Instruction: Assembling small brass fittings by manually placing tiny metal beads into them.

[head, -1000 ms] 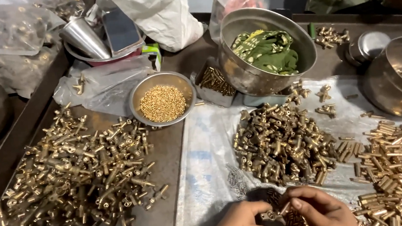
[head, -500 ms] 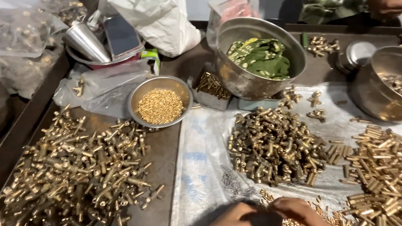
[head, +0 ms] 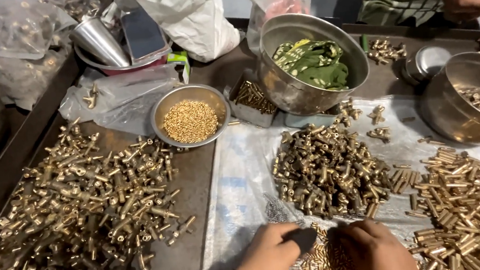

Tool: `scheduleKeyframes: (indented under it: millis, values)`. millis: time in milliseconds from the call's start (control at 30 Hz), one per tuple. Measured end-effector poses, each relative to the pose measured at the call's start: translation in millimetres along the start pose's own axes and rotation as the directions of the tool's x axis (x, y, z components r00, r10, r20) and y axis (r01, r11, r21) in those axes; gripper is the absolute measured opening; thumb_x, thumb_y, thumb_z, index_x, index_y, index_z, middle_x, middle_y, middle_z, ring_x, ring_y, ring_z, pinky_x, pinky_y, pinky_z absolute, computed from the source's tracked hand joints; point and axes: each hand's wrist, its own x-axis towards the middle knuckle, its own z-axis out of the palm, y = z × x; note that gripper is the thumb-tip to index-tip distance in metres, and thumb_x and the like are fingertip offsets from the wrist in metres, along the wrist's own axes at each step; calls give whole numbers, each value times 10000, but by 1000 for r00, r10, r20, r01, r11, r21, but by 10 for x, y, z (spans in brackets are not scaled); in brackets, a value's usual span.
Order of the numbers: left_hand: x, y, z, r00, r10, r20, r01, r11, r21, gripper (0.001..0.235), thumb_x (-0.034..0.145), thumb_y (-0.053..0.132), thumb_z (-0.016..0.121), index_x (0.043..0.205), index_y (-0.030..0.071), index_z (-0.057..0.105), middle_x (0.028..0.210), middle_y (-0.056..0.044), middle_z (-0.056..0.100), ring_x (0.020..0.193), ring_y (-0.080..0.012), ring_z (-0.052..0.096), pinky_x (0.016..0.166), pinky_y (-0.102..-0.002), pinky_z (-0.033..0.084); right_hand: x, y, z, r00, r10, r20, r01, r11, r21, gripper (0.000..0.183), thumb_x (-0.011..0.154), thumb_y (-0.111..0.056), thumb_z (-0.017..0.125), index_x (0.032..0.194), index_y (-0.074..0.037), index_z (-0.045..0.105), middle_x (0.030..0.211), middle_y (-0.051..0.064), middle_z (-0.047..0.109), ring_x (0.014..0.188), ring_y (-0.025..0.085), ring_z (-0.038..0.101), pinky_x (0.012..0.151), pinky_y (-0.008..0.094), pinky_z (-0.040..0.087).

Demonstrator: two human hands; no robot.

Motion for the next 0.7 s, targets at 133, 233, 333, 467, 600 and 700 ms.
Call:
scheduleKeyframes:
  millis: [133, 233, 333, 467, 600, 700]
  values:
    - [-60, 83, 6, 990, 138, 7, -138, 981, 135, 154, 924, 206, 721, 925, 59, 766, 692, -1, 652, 663, -32, 556, 597, -234, 461, 12, -139, -5, 995, -85, -48, 84, 996, -27, 312, 770, -247, 806, 1082, -255, 817, 1047, -23, 744, 967, 221, 706, 833, 364, 592]
    - [-90, 202, 22, 994, 102, 40, -107, 983, 149, 215, 920, 268, 737, 916, 60, 795, 722, -16, 701, 651, -45, 592, 598, -217, 467, 45, -205, -26, 995, -79, -67, 74, 994, -78, 279, 799, -260, 777, 1076, -231, 796, 1028, -13, 733, 976, 223, 702, 817, 360, 592]
    - [-109, 270, 33, 978, -190, 91, 200, 973, -118, 342, 981, 408, 604, 895, 106, 740, 720, 16, 722, 590, -70, 606, 484, -230, 426, 0, -268, -70, 998, 26, -56, -27, 1000, -4, 261, 832, -258, 781, 1088, -213, 791, 1034, 4, 734, 941, 217, 726, 804, 352, 602]
    - [-30, 21, 12, 958, -225, 178, 265, 932, -246, 405, 1048, 434, 588, 935, 69, 720, 696, -11, 686, 523, -65, 572, 423, -215, 374, -177, -328, 61, 984, 142, -106, -62, 834, 548, 197, 812, -113, 785, 1009, -103, 786, 963, 68, 784, 913, 216, 791, 830, 339, 637]
    - [66, -143, 43, 932, -252, 259, 358, 743, -566, 385, 1060, 470, 550, 970, 109, 648, 506, 38, 464, 337, -54, 388, 307, -216, 278, -186, -388, 239, 916, -198, -348, 351, 814, 462, 181, 768, -79, 815, 940, -77, 757, 950, 80, 794, 918, 194, 773, 823, 322, 631]
    - [62, -163, 47, 924, -316, 217, 383, 734, -561, 262, 1040, 425, 537, 1085, 184, 629, 516, 9, 424, 343, -90, 371, 304, -248, 229, -208, -432, 358, 883, -257, -394, 415, 820, 394, 182, 767, -90, 817, 920, -76, 719, 950, 92, 763, 920, 193, 778, 811, 325, 624]
